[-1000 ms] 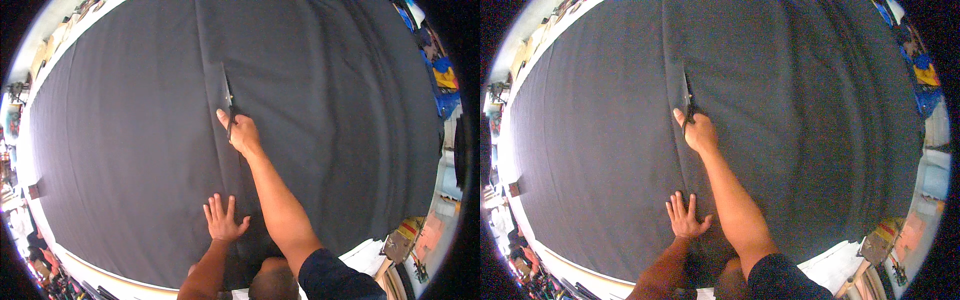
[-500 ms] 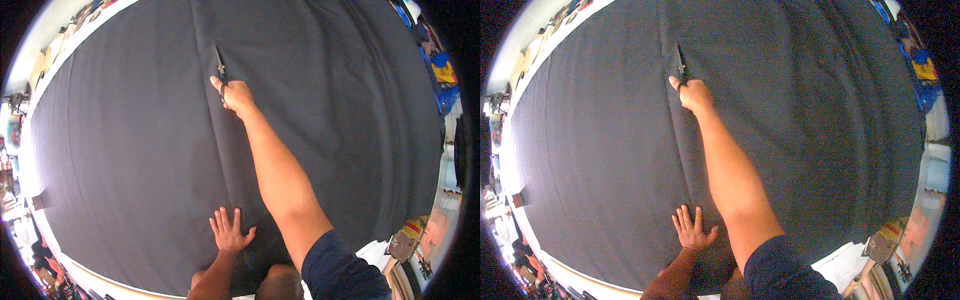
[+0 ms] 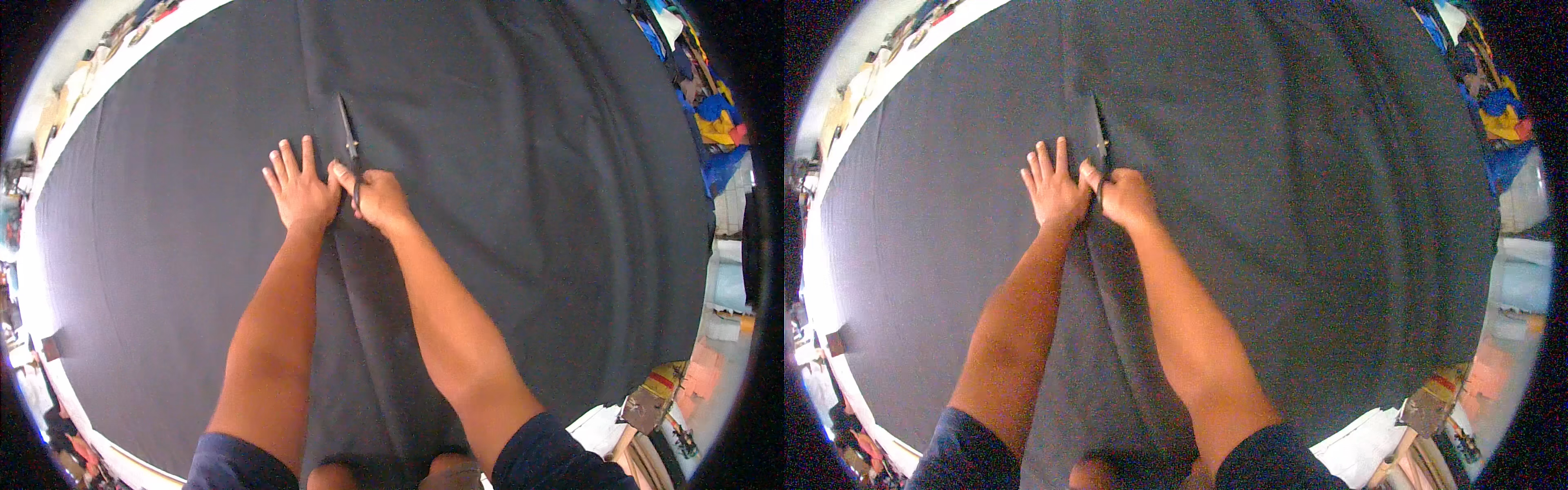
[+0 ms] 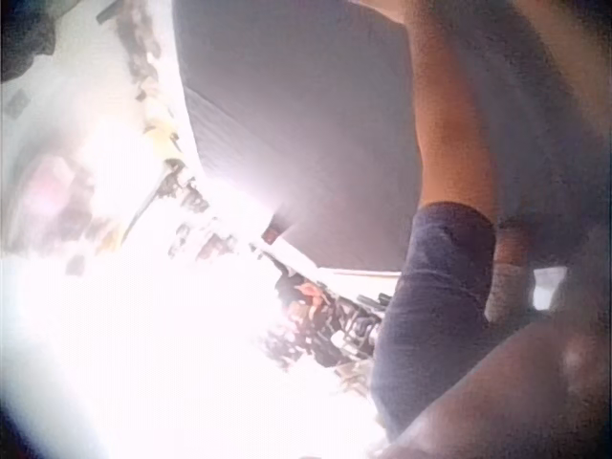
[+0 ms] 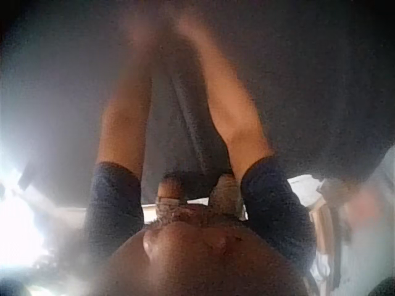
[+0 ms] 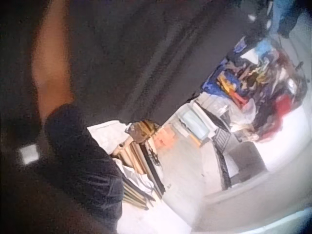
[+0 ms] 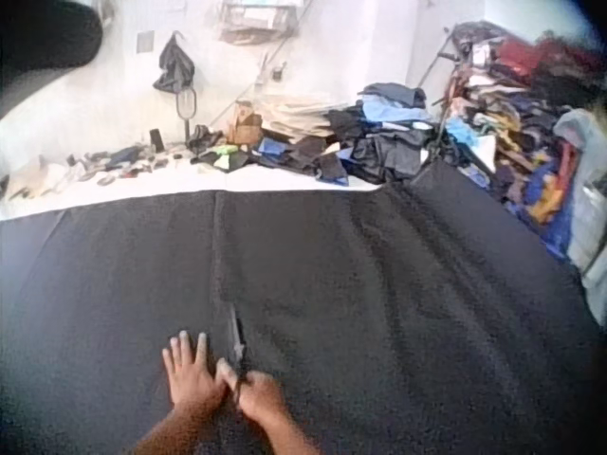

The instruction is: The person cuts a large black fabric sheet on the floor using shears, then folds and smooths the cut piece. A wooden stick is used to measure or align the fabric before cutting. The person repeats cutting and folding actions on the same fabric.

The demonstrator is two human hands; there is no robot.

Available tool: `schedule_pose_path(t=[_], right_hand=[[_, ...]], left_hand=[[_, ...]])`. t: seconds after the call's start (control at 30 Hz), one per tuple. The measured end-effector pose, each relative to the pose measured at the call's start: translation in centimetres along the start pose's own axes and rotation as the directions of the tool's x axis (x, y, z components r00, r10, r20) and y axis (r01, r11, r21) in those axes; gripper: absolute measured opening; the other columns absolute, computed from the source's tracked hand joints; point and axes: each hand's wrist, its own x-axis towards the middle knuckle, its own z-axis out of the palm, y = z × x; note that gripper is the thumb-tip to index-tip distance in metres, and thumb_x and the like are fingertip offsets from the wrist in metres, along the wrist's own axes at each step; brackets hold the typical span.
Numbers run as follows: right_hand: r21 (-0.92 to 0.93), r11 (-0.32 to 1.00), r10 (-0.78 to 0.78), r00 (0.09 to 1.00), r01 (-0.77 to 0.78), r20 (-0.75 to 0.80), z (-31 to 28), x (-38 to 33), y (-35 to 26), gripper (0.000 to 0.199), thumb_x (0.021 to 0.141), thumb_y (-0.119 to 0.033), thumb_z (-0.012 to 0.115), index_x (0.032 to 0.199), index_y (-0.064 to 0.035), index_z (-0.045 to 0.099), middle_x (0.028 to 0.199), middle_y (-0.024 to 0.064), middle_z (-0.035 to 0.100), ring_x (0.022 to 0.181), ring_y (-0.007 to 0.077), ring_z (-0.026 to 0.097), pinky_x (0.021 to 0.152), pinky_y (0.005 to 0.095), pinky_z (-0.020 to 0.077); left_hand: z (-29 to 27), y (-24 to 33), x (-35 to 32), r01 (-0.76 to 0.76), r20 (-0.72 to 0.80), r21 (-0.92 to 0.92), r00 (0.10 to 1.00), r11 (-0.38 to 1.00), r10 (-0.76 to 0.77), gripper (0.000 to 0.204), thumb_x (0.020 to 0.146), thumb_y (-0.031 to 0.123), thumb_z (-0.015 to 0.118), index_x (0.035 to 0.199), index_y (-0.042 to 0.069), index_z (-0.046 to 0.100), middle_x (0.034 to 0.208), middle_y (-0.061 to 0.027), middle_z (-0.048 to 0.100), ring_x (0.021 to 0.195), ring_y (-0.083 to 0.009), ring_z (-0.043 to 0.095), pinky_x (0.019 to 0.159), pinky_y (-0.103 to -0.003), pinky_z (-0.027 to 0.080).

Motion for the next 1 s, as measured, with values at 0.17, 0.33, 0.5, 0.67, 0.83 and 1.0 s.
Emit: schedule_pose_path(t=[0.17, 0.33, 0.5, 0.67, 0.83, 1.0], right_hand=[[-0.065, 0.998, 0.004, 0.999, -0.007, -0.052, -0.6, -0.4, 1.1, 0.063, 0.086, -0.062, 0.067, 0.067, -0.0037, 0.057, 0.057, 0.0062, 0.054, 0.053, 0.0168, 0.054, 0.054, 0.0336, 0.0435], [-0.133, 0.991, -0.033, 0.995, 0.02, -0.094, -0.3, 2.8, -0.6, 0.065, 0.086, -0.065, 0.064, 0.072, -0.001, 0.059, 0.068, 0.0142, 0.058, 0.064, 0.0255, 0.057, 0.059, 0.0386, 0.0437], [0.0, 1.0, 0.009, 0.998, -0.009, -0.056, -0.4, 13.6, -6.0, 0.066, 0.084, -0.067, 0.065, 0.073, -0.0024, 0.059, 0.068, 0.0124, 0.057, 0.061, 0.0236, 0.055, 0.055, 0.0358, 0.0415], [0.048, 0.996, -0.077, 0.996, 0.079, -0.053, -0.2, 18.6, -7.6, 0.061, 0.085, -0.063, 0.068, 0.063, -0.0076, 0.054, 0.055, 0.0023, 0.052, 0.045, 0.0123, 0.05, 0.044, 0.0285, 0.0401], [-0.025, 0.999, 0.03, 1.0, -0.03, 0.008, 0.2, 19.2, -8.2, 0.076, 0.086, -0.07, 0.059, 0.068, 0.0033, 0.066, 0.064, 0.0199, 0.064, 0.062, 0.0324, 0.064, 0.062, 0.0447, 0.0479], [0.151, 0.987, 0.053, 0.998, -0.059, 0.044, -0.2, 26.4, -13.7, 0.071, 0.081, -0.071, 0.065, 0.065, -0.0019, 0.061, 0.056, 0.0111, 0.059, 0.048, 0.0239, 0.057, 0.05, 0.0385, 0.0442]], left_hand=[[-0.3, 1.3, -0.4, 0.027, 0.063, -0.034, 0.998, 0.999, -0.025, 0.069, 0.095, 0.052, 0.047, 0.153, 0.017, 0.036, 0.16, -0.0193, 0.024, 0.149, -0.0388, 0.019, 0.121, -0.053, 0.011], [-1.1, 1.6, -0.5, 0.048, 0.093, -0.096, 0.995, 0.994, -0.039, 0.069, 0.091, 0.047, 0.053, 0.15, 0.015, 0.04, 0.159, -0.0209, 0.026, 0.148, -0.0404, 0.02, 0.121, -0.054, 0.011], [-1.6, 1.9, 0.0, 0.069, 0.151, -0.132, 0.987, 0.989, -0.049, 0.07, 0.088, 0.045, 0.057, 0.149, 0.014, 0.042, 0.158, -0.0225, 0.026, 0.148, -0.0429, 0.019, 0.12, -0.057, 0.011], [-1.9, 1.8, 0.2, 0.091, 0.208, -0.12, 0.976, 0.989, -0.064, 0.072, 0.089, 0.045, 0.057, 0.151, 0.013, 0.039, 0.16, -0.0226, 0.022, 0.148, -0.0427, 0.018, 0.12, -0.057, 0.01], [-2.2, 1.3, 0.7, 0.136, 0.257, -0.104, 0.961, 0.985, -0.106, 0.072, 0.084, 0.044, 0.063, 0.148, 0.014, 0.044, 0.158, -0.0237, 0.025, 0.147, -0.0437, 0.019, 0.12, -0.058, 0.011], [-2.1, 1.5, 0.6, 0.128, 0.262, -0.113, 0.961, 0.985, -0.095, 0.072, 0.084, 0.044, 0.063, 0.147, 0.014, 0.045, 0.157, -0.024, 0.026, 0.147, -0.0447, 0.02, 0.119, -0.059, 0.012]])
